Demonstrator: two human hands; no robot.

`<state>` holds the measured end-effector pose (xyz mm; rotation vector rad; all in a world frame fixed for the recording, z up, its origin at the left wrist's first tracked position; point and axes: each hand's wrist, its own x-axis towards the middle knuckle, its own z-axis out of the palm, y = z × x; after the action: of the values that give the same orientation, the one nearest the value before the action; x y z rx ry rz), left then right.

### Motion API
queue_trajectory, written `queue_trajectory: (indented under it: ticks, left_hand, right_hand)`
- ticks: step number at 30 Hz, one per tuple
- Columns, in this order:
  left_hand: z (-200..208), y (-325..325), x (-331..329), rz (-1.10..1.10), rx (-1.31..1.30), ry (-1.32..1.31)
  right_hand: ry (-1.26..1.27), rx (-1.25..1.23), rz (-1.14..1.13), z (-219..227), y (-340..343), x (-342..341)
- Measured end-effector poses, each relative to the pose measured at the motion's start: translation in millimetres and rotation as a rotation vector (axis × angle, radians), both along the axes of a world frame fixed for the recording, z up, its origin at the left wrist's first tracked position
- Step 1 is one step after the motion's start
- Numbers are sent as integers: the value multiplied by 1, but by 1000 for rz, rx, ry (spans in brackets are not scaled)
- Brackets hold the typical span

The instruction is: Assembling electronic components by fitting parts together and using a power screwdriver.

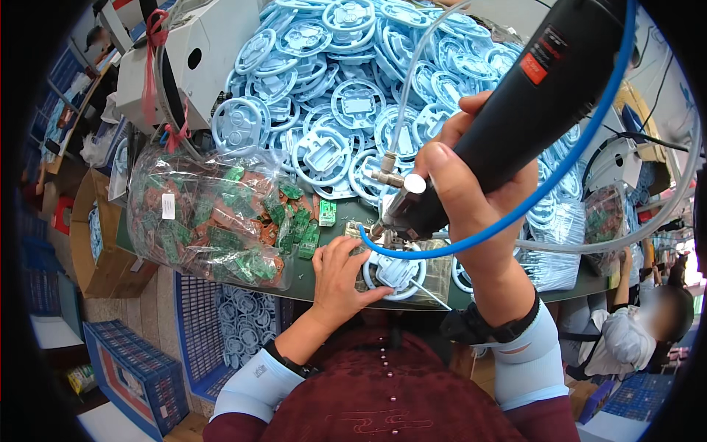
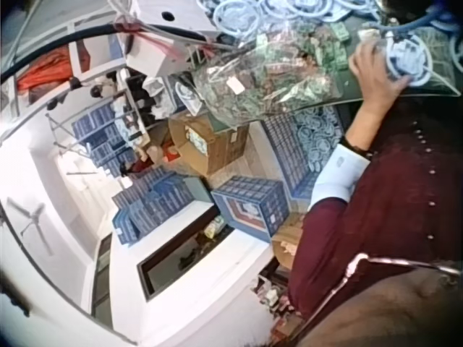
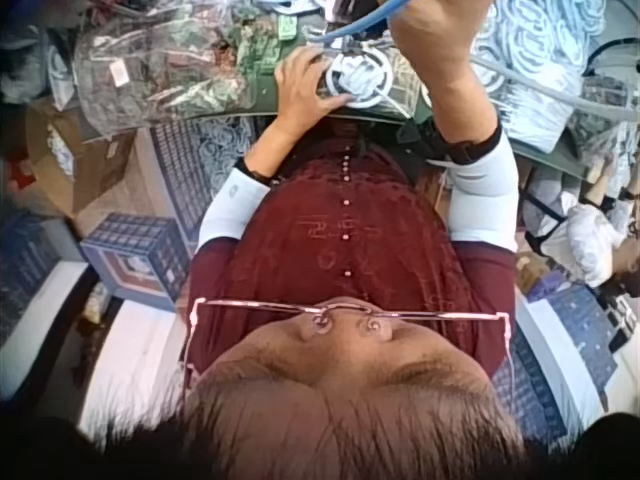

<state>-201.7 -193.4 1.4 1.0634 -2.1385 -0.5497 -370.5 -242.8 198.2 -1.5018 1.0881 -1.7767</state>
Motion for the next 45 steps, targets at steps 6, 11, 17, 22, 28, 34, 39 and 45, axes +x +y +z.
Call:
queue_trajectory:
  ticks: [6, 11, 17, 22, 28, 34, 39, 45]
  left_hand:
    - [-2, 0, 1, 7, 29, 12]
    - [1, -1, -1, -5, 15, 15]
    - [5, 1, 0, 18, -45, -25]
    - [12, -3, -5, 7, -82, -74]
    - [25, -26, -20, -392, -26, 29]
    - [27, -14, -20, -432, 2, -111]
    - [23, -8, -20, -383, -43, -98]
    - [23, -7, -20, -367, -39, -98]
  right_hand:
    - [88, -15, -52, -6, -6, 10]
    - [247, -45, -84, -14, 0, 6]
    - [86, 14, -11, 3, -1, 0]
    - [8, -86, -52, 34, 15, -28]
    - [156, -89, -159, 38, 9, -42]
    - [128, -42, -191, 16, 11, -44]
    - [116, -87, -188, 7, 6, -43]
    - [126, -58, -212, -1, 0, -41]
